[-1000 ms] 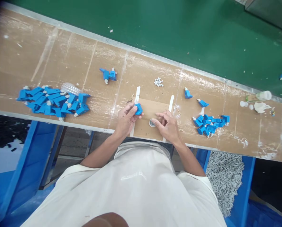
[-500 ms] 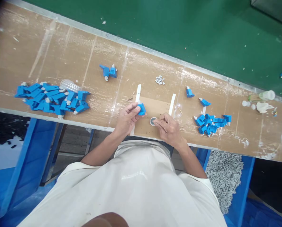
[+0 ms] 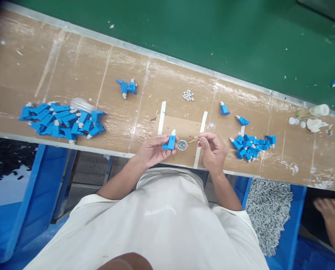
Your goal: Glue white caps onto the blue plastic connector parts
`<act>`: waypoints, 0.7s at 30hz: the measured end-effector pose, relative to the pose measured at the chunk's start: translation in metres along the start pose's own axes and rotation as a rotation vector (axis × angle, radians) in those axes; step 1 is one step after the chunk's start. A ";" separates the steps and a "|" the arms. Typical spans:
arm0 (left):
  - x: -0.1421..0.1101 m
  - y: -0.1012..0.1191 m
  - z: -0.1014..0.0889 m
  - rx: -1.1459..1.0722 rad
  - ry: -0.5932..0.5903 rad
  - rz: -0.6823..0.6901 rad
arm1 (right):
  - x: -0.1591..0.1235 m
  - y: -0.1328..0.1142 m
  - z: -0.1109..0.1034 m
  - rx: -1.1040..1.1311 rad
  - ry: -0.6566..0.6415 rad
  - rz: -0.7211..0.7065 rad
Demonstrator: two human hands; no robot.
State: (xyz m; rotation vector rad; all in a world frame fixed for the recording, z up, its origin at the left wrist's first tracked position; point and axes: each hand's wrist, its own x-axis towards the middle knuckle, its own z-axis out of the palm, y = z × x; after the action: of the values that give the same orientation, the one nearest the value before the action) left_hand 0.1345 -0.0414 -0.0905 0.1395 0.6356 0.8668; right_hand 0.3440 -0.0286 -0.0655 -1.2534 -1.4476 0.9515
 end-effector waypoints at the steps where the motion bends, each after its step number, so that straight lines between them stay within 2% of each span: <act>1: 0.000 -0.001 0.001 0.010 -0.001 -0.001 | 0.000 -0.004 0.002 0.023 0.028 -0.007; 8: 0.000 -0.004 0.008 0.059 -0.022 -0.040 | -0.004 -0.019 0.018 0.016 0.027 -0.174; 21: 0.000 -0.005 0.004 0.095 -0.035 -0.037 | -0.004 -0.009 0.020 -0.039 -0.060 -0.243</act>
State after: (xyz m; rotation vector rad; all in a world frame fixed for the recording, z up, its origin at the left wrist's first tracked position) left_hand 0.1401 -0.0445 -0.0893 0.2276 0.6453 0.7970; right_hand 0.3220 -0.0334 -0.0619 -1.0552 -1.6304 0.8060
